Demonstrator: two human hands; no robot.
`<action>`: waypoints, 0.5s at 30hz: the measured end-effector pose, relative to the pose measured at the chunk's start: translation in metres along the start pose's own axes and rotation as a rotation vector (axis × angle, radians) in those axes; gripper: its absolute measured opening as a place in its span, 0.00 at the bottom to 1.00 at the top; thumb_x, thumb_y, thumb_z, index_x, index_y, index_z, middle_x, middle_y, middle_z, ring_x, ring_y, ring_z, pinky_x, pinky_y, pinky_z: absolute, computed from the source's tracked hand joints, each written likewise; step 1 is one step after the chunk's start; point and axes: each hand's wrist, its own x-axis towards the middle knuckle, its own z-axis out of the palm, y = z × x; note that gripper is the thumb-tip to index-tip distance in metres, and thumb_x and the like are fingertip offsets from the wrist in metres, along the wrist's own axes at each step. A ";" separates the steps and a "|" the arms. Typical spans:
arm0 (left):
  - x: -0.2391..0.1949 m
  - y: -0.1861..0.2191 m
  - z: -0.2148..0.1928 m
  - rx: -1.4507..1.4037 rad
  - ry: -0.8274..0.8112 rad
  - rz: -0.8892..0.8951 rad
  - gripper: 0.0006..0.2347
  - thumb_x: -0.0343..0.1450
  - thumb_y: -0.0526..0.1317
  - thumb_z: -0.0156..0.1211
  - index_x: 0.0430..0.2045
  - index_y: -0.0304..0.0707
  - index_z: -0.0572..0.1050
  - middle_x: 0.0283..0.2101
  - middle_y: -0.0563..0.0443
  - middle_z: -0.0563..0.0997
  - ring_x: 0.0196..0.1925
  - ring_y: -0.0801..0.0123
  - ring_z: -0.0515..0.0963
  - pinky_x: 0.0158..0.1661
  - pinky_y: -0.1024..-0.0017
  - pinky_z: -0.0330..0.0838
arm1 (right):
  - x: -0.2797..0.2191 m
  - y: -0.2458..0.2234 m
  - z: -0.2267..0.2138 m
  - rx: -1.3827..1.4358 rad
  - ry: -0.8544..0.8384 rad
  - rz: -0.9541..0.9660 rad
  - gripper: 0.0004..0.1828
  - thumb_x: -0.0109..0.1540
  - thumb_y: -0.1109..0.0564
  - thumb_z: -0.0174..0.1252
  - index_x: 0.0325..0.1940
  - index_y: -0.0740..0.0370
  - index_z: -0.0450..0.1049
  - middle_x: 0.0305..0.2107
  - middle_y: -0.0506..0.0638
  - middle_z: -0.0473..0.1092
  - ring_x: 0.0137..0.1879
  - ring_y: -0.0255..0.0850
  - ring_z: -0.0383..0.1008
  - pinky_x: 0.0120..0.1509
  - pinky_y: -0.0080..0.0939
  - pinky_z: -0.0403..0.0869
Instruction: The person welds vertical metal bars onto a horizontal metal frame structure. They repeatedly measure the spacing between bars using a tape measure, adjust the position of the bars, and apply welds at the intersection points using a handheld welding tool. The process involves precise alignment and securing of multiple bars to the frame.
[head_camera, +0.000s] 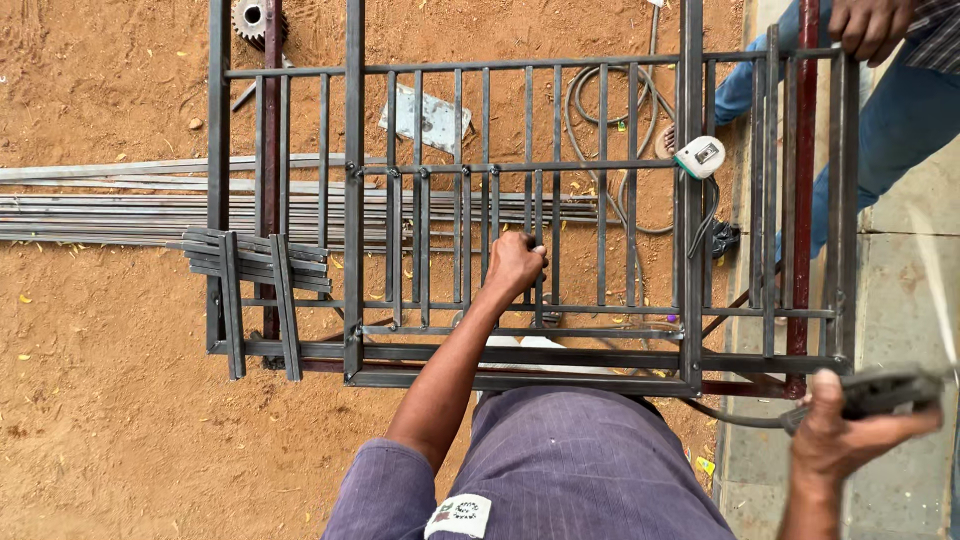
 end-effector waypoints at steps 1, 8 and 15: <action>-0.001 0.000 0.000 0.014 -0.001 0.011 0.10 0.72 0.35 0.60 0.43 0.27 0.81 0.31 0.38 0.85 0.24 0.69 0.83 0.23 0.71 0.80 | 0.019 -0.023 -0.007 -0.026 -0.087 -0.016 0.45 0.68 0.37 0.65 0.76 0.61 0.48 0.50 0.61 0.64 0.46 0.42 0.73 0.51 0.39 0.80; 0.001 0.000 0.000 0.044 0.015 0.001 0.11 0.71 0.35 0.61 0.45 0.28 0.81 0.32 0.37 0.85 0.23 0.69 0.82 0.22 0.71 0.78 | 0.071 -0.237 0.001 0.051 -0.666 0.007 0.53 0.53 0.41 0.68 0.71 0.70 0.51 0.37 0.60 0.72 0.34 0.48 0.79 0.36 0.44 0.82; 0.010 -0.015 0.005 0.092 0.028 0.072 0.12 0.71 0.36 0.63 0.44 0.25 0.81 0.32 0.34 0.85 0.19 0.75 0.75 0.18 0.76 0.72 | 0.067 -0.299 0.064 0.109 -0.770 -0.346 0.56 0.53 0.43 0.70 0.74 0.76 0.51 0.44 0.72 0.72 0.45 0.62 0.80 0.42 0.52 0.83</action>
